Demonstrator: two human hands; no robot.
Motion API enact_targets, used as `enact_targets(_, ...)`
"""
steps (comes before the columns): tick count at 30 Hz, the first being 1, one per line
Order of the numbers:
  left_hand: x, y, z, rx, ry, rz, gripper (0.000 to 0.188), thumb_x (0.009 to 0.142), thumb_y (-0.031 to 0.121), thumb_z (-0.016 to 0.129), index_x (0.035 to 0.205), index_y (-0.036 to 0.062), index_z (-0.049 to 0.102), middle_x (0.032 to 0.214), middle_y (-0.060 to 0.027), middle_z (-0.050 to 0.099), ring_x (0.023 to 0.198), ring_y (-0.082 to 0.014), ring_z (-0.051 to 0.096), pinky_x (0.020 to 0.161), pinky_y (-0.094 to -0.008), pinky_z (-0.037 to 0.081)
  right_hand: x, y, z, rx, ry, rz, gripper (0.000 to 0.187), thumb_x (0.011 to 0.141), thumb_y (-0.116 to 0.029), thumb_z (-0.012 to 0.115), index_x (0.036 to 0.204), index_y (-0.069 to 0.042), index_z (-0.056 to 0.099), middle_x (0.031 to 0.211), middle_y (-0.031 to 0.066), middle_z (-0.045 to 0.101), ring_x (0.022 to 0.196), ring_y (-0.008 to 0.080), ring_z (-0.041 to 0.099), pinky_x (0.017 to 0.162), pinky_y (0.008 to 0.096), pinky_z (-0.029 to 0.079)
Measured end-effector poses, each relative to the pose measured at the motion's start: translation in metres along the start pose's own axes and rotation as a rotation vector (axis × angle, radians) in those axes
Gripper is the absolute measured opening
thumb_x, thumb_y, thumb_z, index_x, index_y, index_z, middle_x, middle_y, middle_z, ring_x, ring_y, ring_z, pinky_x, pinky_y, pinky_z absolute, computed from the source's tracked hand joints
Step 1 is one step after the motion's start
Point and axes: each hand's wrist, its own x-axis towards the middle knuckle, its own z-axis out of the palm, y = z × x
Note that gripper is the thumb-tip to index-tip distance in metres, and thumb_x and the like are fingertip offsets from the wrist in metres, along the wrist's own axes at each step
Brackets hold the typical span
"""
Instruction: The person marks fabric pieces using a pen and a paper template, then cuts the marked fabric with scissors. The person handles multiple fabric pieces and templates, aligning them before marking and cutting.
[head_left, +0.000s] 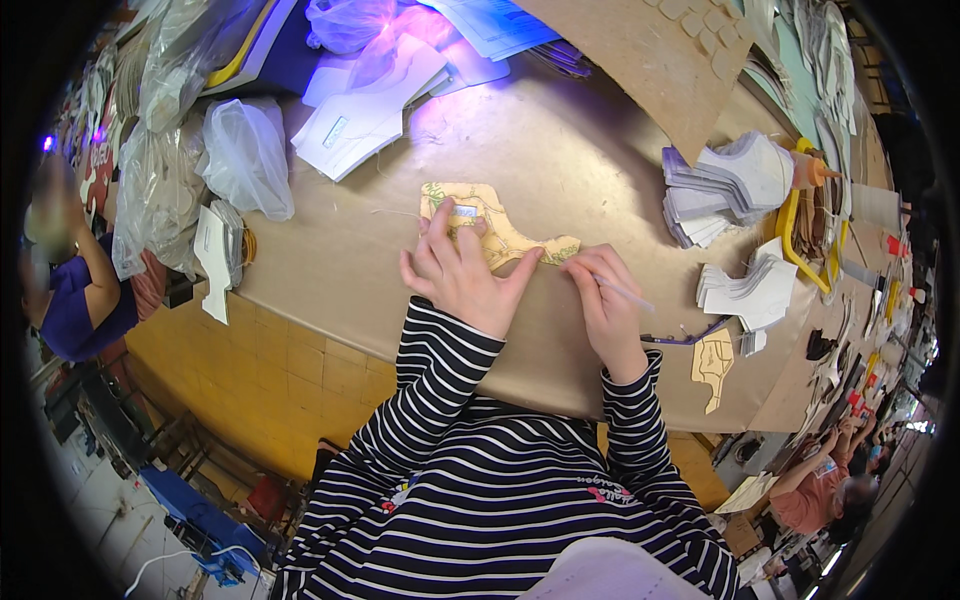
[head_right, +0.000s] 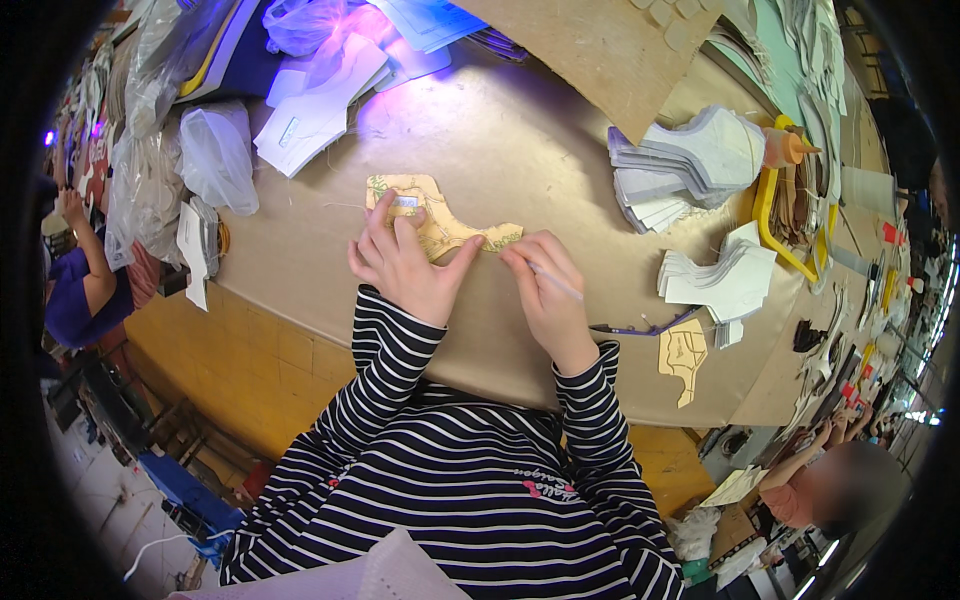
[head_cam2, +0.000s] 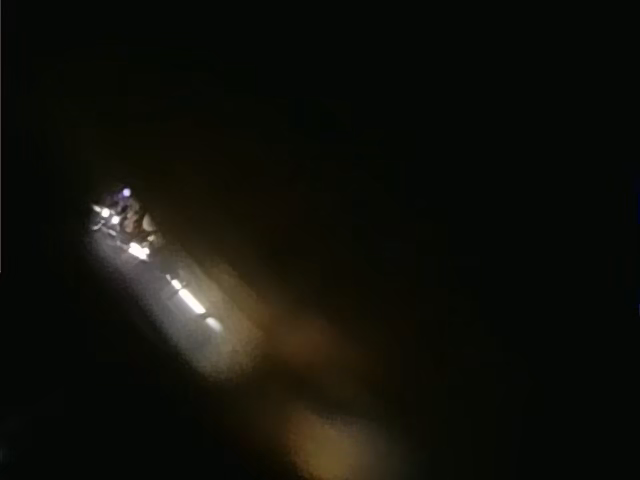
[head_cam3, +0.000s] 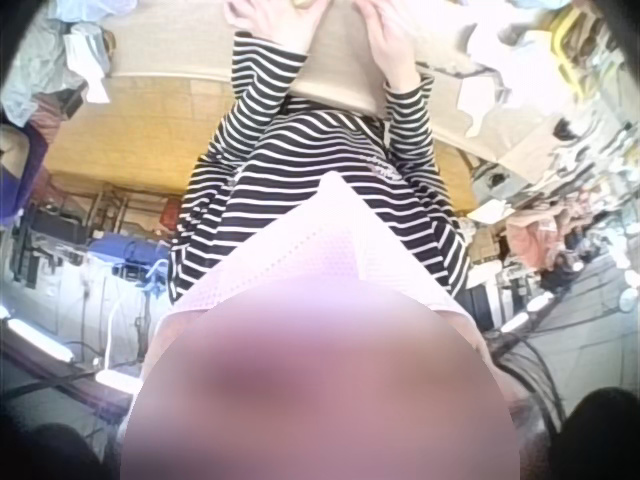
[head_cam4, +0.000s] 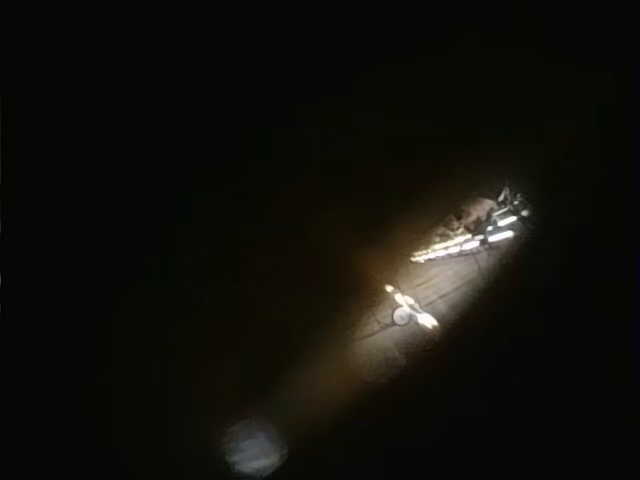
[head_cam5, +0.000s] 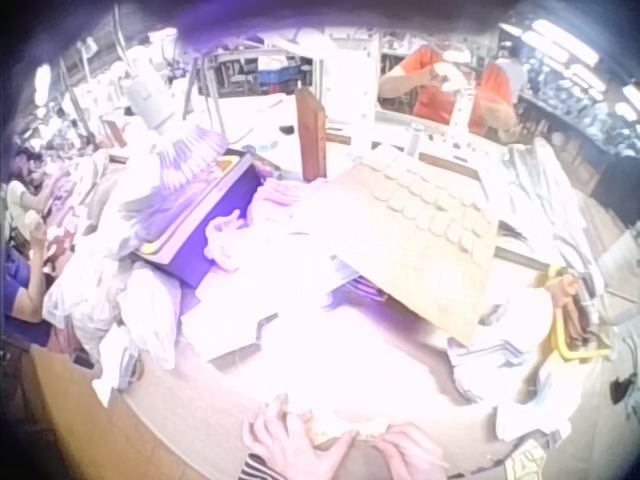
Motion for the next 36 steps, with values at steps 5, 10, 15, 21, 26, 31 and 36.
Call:
enact_targets(5,-0.001,-0.001,0.001,-0.005,0.013,0.000,0.064,0.069,0.060,0.081,0.104,0.0101,0.063,0.144,-0.0109,0.047,0.132,-0.0347,0.041,0.106,-0.0655,0.022,-0.005,-0.001,0.000,0.023,0.080,0.079,0.010,0.096,0.000,0.059,0.090,0.004,0.066,0.089,0.0131,0.062,0.079,0.0231,0.060,0.072,0.0292,0.048)
enact_targets(10,0.000,-0.001,0.002,-0.037,0.043,-0.010,0.062,0.068,0.061,0.080,0.103,0.0125,0.063,0.144,-0.0109,0.048,0.133,-0.0353,0.041,0.106,-0.0653,0.021,-0.007,0.006,-0.015,-0.114,0.213,-0.066,0.011,0.093,0.002,0.059,0.101,0.001,0.067,0.102,0.0136,0.063,0.094,0.0271,0.061,0.084,0.0342,0.049)
enact_targets(15,-0.003,-0.001,0.004,-0.062,0.045,-0.008,0.066,0.068,0.059,0.082,0.107,0.0083,0.063,0.144,-0.0113,0.047,0.134,-0.0347,0.040,0.108,-0.0629,0.019,-0.011,0.029,-0.056,-0.631,0.072,-0.176,0.035,0.087,0.003,0.064,0.122,-0.003,0.066,0.123,0.0142,0.063,0.117,0.0320,0.057,0.101,0.0400,0.044)
enact_targets(21,-0.007,-0.013,0.000,-0.101,-0.028,0.026,0.048,0.084,0.040,0.074,0.119,0.0081,0.063,0.149,-0.0154,0.042,0.138,-0.0365,0.036,0.112,-0.0592,0.020,-0.064,0.016,-0.114,-0.441,-0.109,0.116,0.047,0.081,0.000,0.070,0.128,-0.005,0.064,0.136,0.0145,0.058,0.125,0.0340,0.053,0.107,0.0421,0.042)
enact_targets(26,0.001,-0.024,-0.005,-0.174,0.129,-0.134,0.073,0.077,0.040,0.082,0.136,0.0070,0.054,0.152,-0.0215,0.036,0.139,-0.0402,0.032,0.114,-0.0531,0.023,-0.100,0.018,-0.123,-0.508,-0.149,0.118,0.040,0.075,0.000,0.077,0.114,-0.002,0.068,0.132,0.0149,0.059,0.123,0.0351,0.054,0.104,0.0417,0.043)
enact_targets(31,0.006,-0.033,-0.010,-0.160,0.084,-0.119,0.089,0.069,0.041,0.087,0.141,0.0050,0.049,0.152,-0.0229,0.035,0.139,-0.0429,0.030,0.115,-0.0540,0.024,-0.111,0.032,-0.115,-0.419,-0.075,0.139,0.026,0.078,0.004,0.072,0.102,0.000,0.065,0.116,0.0144,0.063,0.112,0.0323,0.059,0.095,0.0417,0.047)
enact_targets(36,0.005,-0.043,-0.025,-0.293,0.121,-0.013,0.074,0.077,0.023,0.085,0.139,0.0034,0.050,0.138,-0.0209,0.052,0.129,-0.0326,0.047,0.109,-0.0437,0.038,-0.112,0.021,-0.111,-0.281,0.058,0.187,0.020,0.087,0.004,0.065,0.107,0.001,0.064,0.099,0.0151,0.064,0.095,0.0288,0.063,0.085,0.0374,0.049)
